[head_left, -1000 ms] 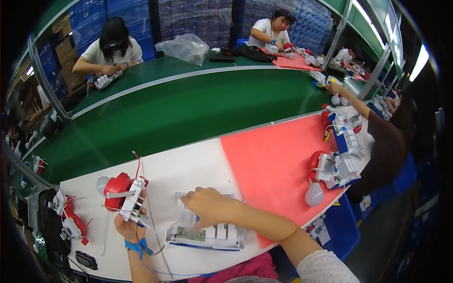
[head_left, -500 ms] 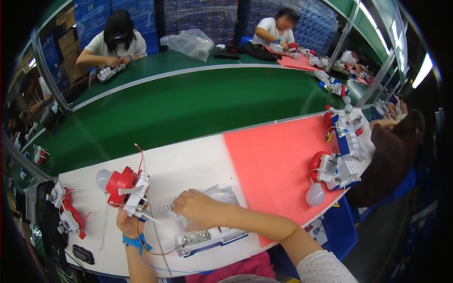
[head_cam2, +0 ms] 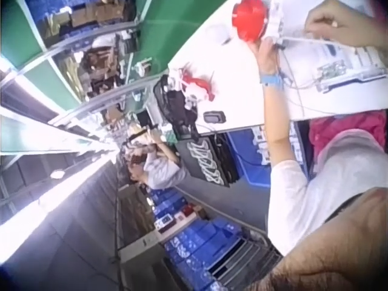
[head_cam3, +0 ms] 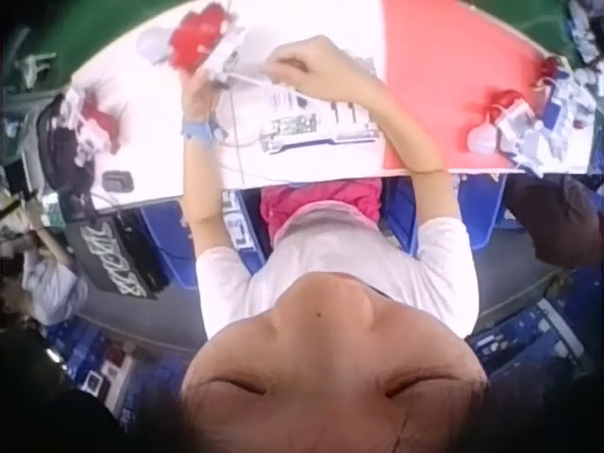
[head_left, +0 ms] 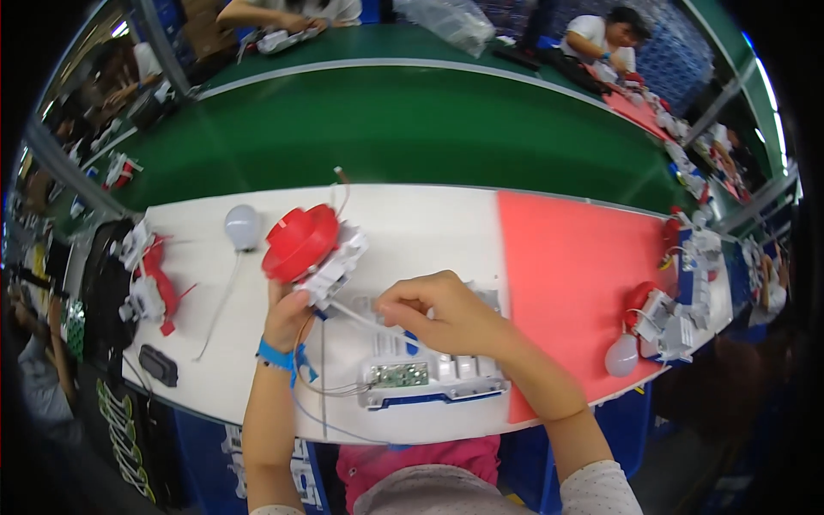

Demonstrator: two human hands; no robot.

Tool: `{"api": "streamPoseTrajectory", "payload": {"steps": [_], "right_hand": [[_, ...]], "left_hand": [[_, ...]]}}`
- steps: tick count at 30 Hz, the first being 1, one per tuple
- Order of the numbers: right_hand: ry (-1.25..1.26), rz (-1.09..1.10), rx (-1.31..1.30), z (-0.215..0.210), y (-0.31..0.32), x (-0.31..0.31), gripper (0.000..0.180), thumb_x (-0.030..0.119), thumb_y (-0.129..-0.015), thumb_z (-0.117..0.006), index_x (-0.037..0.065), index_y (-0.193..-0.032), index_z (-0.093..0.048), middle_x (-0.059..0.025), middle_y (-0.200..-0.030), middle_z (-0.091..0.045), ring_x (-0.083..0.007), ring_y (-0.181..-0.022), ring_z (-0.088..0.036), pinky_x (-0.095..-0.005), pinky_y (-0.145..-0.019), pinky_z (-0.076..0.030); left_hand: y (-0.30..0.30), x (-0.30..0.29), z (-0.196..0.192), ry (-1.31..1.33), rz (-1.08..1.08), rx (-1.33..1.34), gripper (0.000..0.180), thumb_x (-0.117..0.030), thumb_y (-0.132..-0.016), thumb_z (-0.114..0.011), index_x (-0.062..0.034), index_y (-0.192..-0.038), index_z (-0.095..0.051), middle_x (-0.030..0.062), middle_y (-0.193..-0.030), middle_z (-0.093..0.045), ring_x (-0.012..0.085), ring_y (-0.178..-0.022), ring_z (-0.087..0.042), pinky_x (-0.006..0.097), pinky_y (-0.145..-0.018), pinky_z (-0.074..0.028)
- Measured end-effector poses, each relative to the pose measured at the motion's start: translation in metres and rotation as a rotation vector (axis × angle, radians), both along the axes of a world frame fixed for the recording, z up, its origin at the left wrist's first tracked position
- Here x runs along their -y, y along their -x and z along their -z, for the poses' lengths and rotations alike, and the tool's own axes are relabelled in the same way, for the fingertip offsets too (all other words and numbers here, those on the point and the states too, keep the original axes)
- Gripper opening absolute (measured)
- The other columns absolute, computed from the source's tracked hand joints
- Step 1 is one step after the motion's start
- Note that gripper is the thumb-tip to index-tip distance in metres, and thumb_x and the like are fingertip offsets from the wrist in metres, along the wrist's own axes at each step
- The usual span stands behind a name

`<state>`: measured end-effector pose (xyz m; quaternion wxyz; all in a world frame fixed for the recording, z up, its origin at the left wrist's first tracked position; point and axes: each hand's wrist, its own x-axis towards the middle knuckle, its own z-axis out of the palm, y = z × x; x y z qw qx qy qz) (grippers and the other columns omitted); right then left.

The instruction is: Assembling a mechanical toy on a factory production line by connecting wires to a circuit board and fitting plastic parts.

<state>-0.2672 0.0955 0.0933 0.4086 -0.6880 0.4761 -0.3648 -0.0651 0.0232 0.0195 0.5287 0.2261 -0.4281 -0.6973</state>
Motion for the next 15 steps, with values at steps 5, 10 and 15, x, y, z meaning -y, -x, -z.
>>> {"api": "streamPoseTrajectory", "payload": {"steps": [5, 10, 15], "right_hand": [[-0.167, -0.098, 0.034, -0.004, -0.011, -0.006, 0.012, 0.010, -0.078, -0.061, -0.001, -0.080, -0.061, -0.0055, -0.062, -0.059, -0.0060, -0.052, -0.050, -0.0198, -0.047, -0.039], [-0.245, -0.170, -0.080, -0.002, -0.012, -0.007, 0.017, 0.016, -0.071, -0.067, 0.000, -0.069, -0.061, -0.0086, -0.054, -0.057, -0.0156, -0.046, -0.054, -0.0250, -0.046, -0.041], [-0.246, -0.158, -0.167, 0.003, -0.017, -0.007, 0.018, 0.011, -0.068, -0.070, 0.000, -0.062, -0.058, -0.0010, -0.045, -0.047, -0.0045, -0.041, -0.041, -0.0204, -0.040, -0.031]], "left_hand": [[-0.007, -0.001, 0.002, -0.035, 0.089, -0.113, 0.076, -0.007, -0.065, -0.062, -0.0039, -0.131, -0.024, 0.0148, -0.129, -0.037, 0.0277, -0.118, -0.039, 0.038, -0.097, -0.032], [-0.004, -0.001, 0.003, -0.018, 0.063, -0.118, 0.076, -0.007, -0.064, -0.063, -0.0027, -0.130, -0.026, 0.0130, -0.130, -0.037, 0.0261, -0.121, -0.035, 0.037, -0.101, -0.027], [-0.006, 0.006, -0.004, 0.033, 0.004, -0.085, 0.073, -0.011, -0.065, -0.064, -0.0019, -0.128, -0.028, 0.0143, -0.128, -0.038, 0.0270, -0.118, -0.039, 0.037, -0.099, -0.031]]}}
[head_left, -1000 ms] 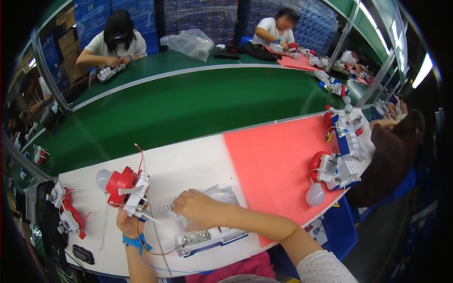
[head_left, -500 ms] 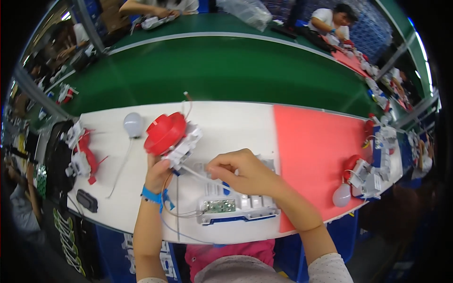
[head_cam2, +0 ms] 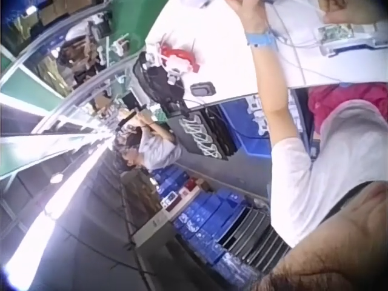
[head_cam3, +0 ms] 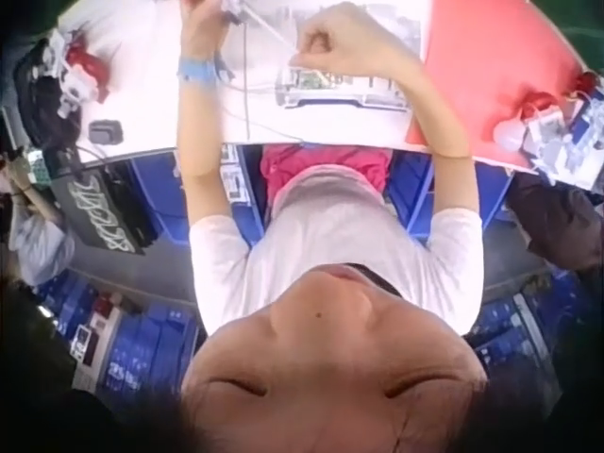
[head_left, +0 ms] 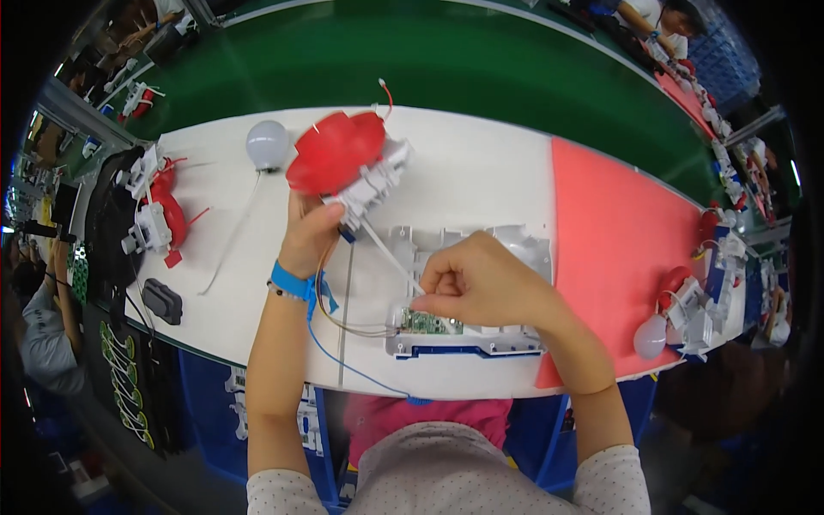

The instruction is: Assembling a mechanical toy on a factory production line by connecting wires to a circuit board and fitting plastic parts.

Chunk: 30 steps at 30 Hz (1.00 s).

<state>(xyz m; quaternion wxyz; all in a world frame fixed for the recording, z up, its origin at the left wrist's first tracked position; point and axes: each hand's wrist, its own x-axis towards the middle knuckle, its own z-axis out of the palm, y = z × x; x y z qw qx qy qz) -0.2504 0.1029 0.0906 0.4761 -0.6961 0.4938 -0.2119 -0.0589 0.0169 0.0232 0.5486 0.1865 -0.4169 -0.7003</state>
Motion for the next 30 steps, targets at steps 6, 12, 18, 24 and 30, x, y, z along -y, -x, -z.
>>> {"api": "streamPoseTrajectory", "payload": {"steps": [6, 12, 18, 24, 30], "right_hand": [[0.172, 0.030, -0.090, 0.011, -0.003, -0.001, 0.012, 0.006, -0.069, -0.065, 0.000, -0.061, -0.058, -0.0024, -0.044, -0.047, -0.0067, -0.039, -0.041, -0.0210, -0.040, -0.032], [-0.016, -0.006, -0.018, 0.013, -0.002, 0.002, 0.008, 0.004, -0.071, -0.063, -0.002, -0.067, -0.059, -0.0024, -0.048, -0.052, -0.0032, -0.042, -0.042, -0.0189, -0.041, -0.033], [-0.212, -0.030, 0.085, 0.013, -0.001, 0.004, 0.007, 0.002, -0.071, -0.065, -0.003, -0.071, -0.060, -0.0007, -0.053, -0.055, -0.0010, -0.045, -0.044, -0.0173, -0.042, -0.033], [-0.135, -0.101, 0.057, 0.014, -0.002, 0.004, 0.012, 0.005, -0.067, -0.070, 0.000, -0.067, -0.058, 0.0000, -0.052, -0.054, -0.0025, -0.044, -0.043, -0.0187, -0.042, -0.031], [0.075, -0.037, -0.091, -0.008, -0.011, -0.019, 0.016, 0.008, -0.063, -0.071, 0.002, -0.064, -0.056, -0.0034, -0.049, -0.052, -0.0097, -0.038, -0.041, -0.0226, -0.040, -0.030]], "left_hand": [[-0.003, 0.007, 0.000, 0.013, -0.083, 0.180, 0.079, -0.032, -0.065, -0.062, -0.0082, -0.131, -0.026, 0.0124, -0.127, -0.038, 0.0296, -0.116, -0.040, 0.039, -0.089, -0.042], [-0.001, 0.005, -0.003, 0.006, -0.082, 0.191, 0.079, -0.035, -0.065, -0.062, -0.0104, -0.131, -0.027, 0.0110, -0.128, -0.037, 0.0295, -0.117, -0.039, 0.039, -0.091, -0.039], [-0.002, 0.003, -0.003, -0.003, -0.062, 0.211, 0.080, -0.036, -0.065, -0.063, -0.0093, -0.131, -0.027, 0.0113, -0.129, -0.037, 0.0294, -0.118, -0.038, 0.041, -0.093, -0.037], [-0.007, -0.003, 0.007, -0.013, 0.054, 0.037, 0.075, -0.018, -0.065, -0.065, -0.0030, -0.128, -0.027, 0.0152, -0.125, -0.038, 0.0262, -0.114, -0.042, 0.036, -0.094, -0.036], [-0.016, -0.007, 0.009, -0.071, 0.128, 0.087, 0.075, -0.016, -0.065, -0.064, -0.0026, -0.129, -0.027, 0.0139, -0.125, -0.039, 0.0248, -0.113, -0.042, 0.035, -0.094, -0.036]]}}
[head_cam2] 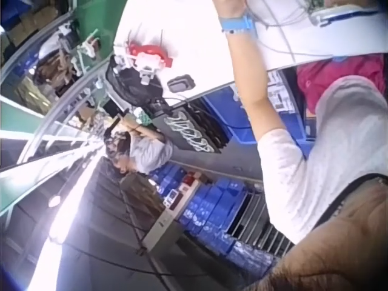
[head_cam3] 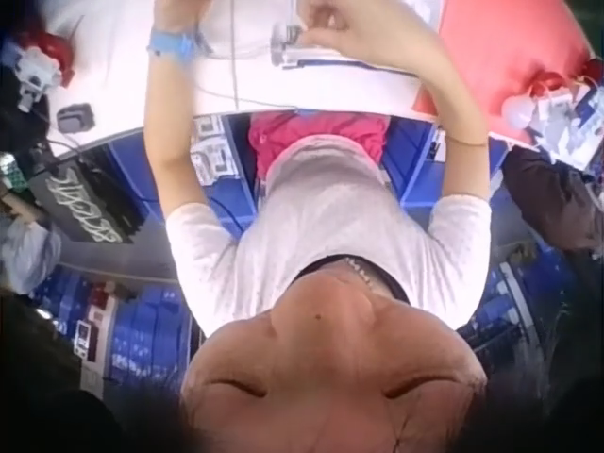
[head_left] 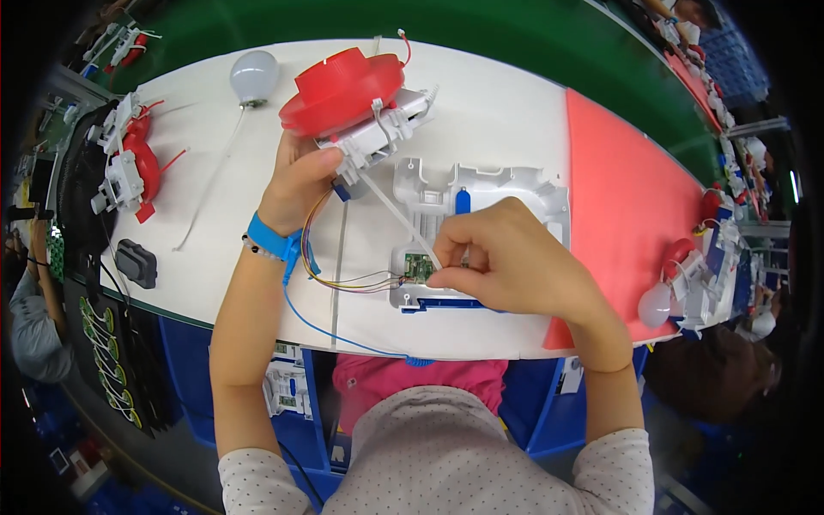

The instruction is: Assembling a mechanical toy on a factory production line by connecting wires to a circuit board and fitting plastic parts.

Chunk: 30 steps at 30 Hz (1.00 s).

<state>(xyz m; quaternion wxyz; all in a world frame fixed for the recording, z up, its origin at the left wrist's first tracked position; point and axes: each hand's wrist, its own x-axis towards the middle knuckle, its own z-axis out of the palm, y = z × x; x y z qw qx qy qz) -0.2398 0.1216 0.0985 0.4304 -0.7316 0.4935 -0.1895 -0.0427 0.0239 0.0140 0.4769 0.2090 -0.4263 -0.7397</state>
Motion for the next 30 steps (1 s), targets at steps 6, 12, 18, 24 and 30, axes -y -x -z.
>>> {"api": "streamPoseTrajectory", "payload": {"steps": [6, 12, 18, 24, 30], "right_hand": [[-0.220, 0.042, 0.085, 0.014, -0.004, -0.019, 0.014, 0.000, -0.065, -0.066, 0.001, -0.065, -0.052, -0.0104, -0.057, -0.057, -0.0212, -0.049, -0.055, -0.0271, -0.047, -0.041], [-0.097, 0.100, 0.090, 0.023, -0.012, -0.024, 0.013, -0.004, -0.068, -0.065, 0.000, -0.075, -0.055, -0.0086, -0.064, -0.060, -0.0145, -0.061, -0.062, -0.0252, -0.059, -0.051], [0.128, 0.118, -0.150, 0.035, -0.025, -0.037, 0.014, -0.003, -0.066, -0.065, 0.003, -0.073, -0.054, -0.0098, -0.065, -0.059, -0.0241, -0.059, -0.061, -0.0272, -0.053, -0.048], [0.288, 0.199, -0.269, 0.043, -0.028, -0.045, 0.014, -0.002, -0.064, -0.064, 0.004, -0.072, -0.055, -0.0085, -0.064, -0.058, -0.0246, -0.057, -0.056, -0.0311, -0.049, -0.042], [0.294, 0.205, -0.289, 0.039, -0.027, -0.047, 0.013, -0.003, -0.062, -0.064, 0.004, -0.069, -0.055, -0.0079, -0.062, -0.057, -0.0237, -0.057, -0.055, -0.0305, -0.050, -0.042]], "left_hand": [[0.010, -0.010, 0.012, -0.045, 0.137, -0.067, 0.073, -0.016, -0.067, -0.063, -0.0024, -0.129, -0.027, 0.0133, -0.123, -0.041, 0.0238, -0.111, -0.045, 0.034, -0.090, -0.039], [0.010, -0.013, 0.010, -0.114, 0.155, -0.047, 0.073, -0.015, -0.066, -0.064, -0.0026, -0.128, -0.027, 0.0125, -0.121, -0.042, 0.0222, -0.109, -0.045, 0.032, -0.087, -0.041], [0.007, -0.018, 0.000, -0.070, 0.154, -0.026, 0.071, -0.012, -0.065, -0.065, -0.0020, -0.127, -0.030, 0.0117, -0.121, -0.042, 0.0205, -0.110, -0.043, 0.032, -0.089, -0.040], [0.007, -0.020, 0.002, 0.011, 0.112, -0.030, 0.072, -0.001, -0.062, -0.068, -0.0026, -0.125, -0.033, 0.0101, -0.120, -0.043, 0.0197, -0.110, -0.042, 0.033, -0.089, -0.040], [0.008, -0.021, -0.001, 0.025, 0.131, -0.029, 0.072, 0.002, -0.062, -0.068, -0.0032, -0.125, -0.033, 0.0097, -0.118, -0.043, 0.0188, -0.110, -0.042, 0.032, -0.084, -0.044]]}}
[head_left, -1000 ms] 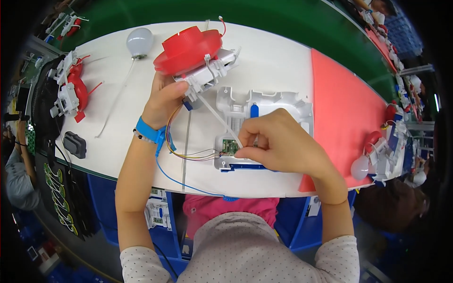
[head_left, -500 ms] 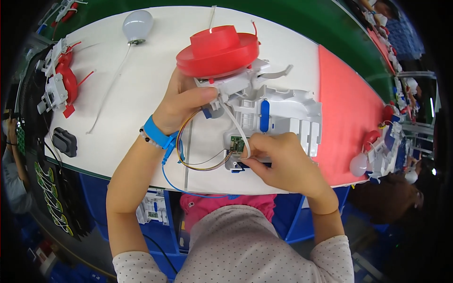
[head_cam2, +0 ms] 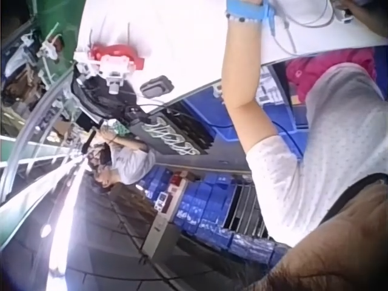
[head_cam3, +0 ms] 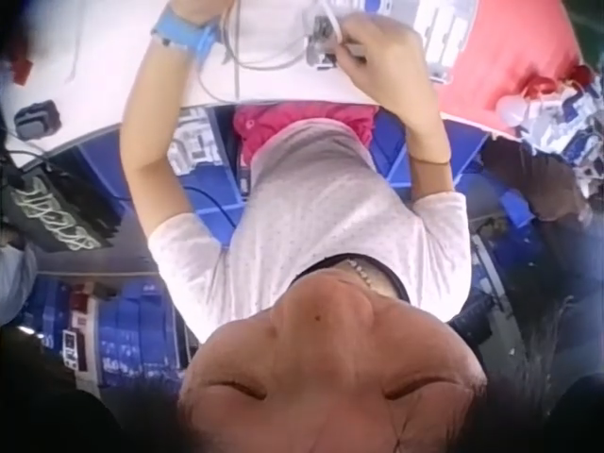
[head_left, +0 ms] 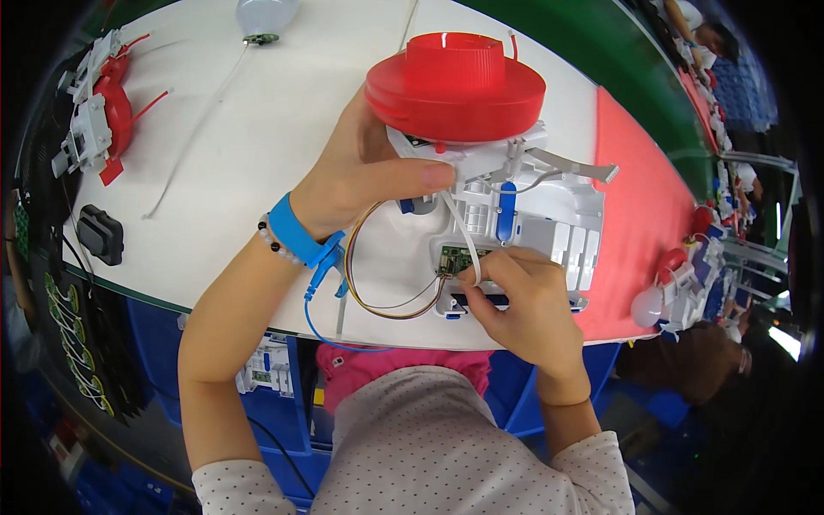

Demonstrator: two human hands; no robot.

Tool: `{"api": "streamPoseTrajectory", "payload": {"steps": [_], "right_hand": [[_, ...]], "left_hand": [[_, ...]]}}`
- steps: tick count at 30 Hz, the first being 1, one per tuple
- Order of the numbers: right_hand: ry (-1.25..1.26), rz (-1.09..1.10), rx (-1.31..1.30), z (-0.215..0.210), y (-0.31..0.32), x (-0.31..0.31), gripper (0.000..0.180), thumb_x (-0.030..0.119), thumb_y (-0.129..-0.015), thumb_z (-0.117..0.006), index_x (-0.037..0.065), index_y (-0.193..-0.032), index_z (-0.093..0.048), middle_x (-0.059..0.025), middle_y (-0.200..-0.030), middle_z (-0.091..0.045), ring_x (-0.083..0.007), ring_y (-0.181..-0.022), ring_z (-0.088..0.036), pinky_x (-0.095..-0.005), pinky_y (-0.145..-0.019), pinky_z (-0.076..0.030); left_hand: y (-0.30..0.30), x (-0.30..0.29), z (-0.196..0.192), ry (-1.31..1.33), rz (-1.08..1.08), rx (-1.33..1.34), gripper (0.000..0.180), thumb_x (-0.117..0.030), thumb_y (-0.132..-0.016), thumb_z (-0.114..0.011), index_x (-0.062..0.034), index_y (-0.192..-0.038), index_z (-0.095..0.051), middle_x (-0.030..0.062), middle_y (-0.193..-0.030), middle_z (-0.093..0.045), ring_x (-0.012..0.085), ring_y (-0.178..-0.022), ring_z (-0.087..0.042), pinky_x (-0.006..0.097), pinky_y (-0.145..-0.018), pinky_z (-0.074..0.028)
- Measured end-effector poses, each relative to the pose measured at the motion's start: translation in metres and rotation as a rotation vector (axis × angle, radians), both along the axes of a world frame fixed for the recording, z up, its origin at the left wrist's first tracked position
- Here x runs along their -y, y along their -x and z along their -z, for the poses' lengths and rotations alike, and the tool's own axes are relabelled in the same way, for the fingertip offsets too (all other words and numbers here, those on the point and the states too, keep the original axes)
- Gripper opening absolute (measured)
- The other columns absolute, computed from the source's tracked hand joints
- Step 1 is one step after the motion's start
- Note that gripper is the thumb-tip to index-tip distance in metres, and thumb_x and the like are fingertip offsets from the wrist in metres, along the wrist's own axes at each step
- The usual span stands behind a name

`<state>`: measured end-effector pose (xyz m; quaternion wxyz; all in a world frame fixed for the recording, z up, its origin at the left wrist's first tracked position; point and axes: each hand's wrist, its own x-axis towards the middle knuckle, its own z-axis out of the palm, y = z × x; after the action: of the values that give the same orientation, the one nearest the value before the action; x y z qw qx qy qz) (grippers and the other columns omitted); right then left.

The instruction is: Assembling a mechanical toy on a factory production line by connecting wires to a circuit board and fitting plastic parts.

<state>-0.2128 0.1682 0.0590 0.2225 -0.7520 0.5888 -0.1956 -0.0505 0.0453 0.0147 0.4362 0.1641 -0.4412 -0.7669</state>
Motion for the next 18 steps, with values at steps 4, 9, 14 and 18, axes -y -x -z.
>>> {"api": "streamPoseTrajectory", "payload": {"steps": [4, 9, 14, 18], "right_hand": [[-0.005, -0.010, -0.023, 0.0002, 0.0014, -0.0005, 0.014, -0.004, -0.061, -0.064, 0.003, -0.068, -0.055, -0.0072, -0.061, -0.056, -0.0231, -0.055, -0.054, -0.0303, -0.049, -0.041], [-0.016, -0.007, -0.025, -0.0003, 0.0035, -0.0013, 0.014, -0.005, -0.060, -0.063, 0.003, -0.067, -0.055, -0.0072, -0.061, -0.055, -0.0226, -0.055, -0.054, -0.0299, -0.048, -0.041], [-0.030, -0.021, -0.011, -0.0006, 0.0046, -0.0002, 0.015, -0.006, -0.058, -0.063, 0.003, -0.067, -0.055, -0.0074, -0.061, -0.055, -0.0222, -0.056, -0.054, -0.0291, -0.048, -0.041], [-0.014, -0.036, -0.012, 0.0006, 0.0057, 0.0001, 0.015, -0.006, -0.058, -0.064, 0.003, -0.067, -0.055, -0.0072, -0.061, -0.055, -0.0220, -0.056, -0.053, -0.0289, -0.048, -0.041]], "left_hand": [[0.0005, -0.0003, -0.0009, -0.019, 0.016, -0.003, 0.073, 0.001, -0.062, -0.069, -0.0024, -0.125, -0.032, 0.0100, -0.117, -0.043, 0.0188, -0.109, -0.044, 0.031, -0.080, -0.046], [0.0014, 0.0000, -0.0004, -0.003, 0.018, -0.002, 0.074, -0.001, -0.061, -0.070, -0.0014, -0.125, -0.032, 0.0098, -0.117, -0.044, 0.0181, -0.107, -0.045, 0.029, -0.076, -0.049], [0.0005, 0.0012, -0.0013, -0.015, 0.051, 0.001, 0.073, -0.001, -0.062, -0.070, -0.0019, -0.125, -0.032, 0.0102, -0.115, -0.046, 0.0171, -0.103, -0.048, 0.027, -0.071, -0.050], [0.0005, 0.0008, -0.0004, -0.005, 0.037, 0.026, 0.072, -0.001, -0.062, -0.070, -0.0022, -0.125, -0.033, 0.0102, -0.114, -0.046, 0.0167, -0.101, -0.049, 0.025, -0.069, -0.050]]}}
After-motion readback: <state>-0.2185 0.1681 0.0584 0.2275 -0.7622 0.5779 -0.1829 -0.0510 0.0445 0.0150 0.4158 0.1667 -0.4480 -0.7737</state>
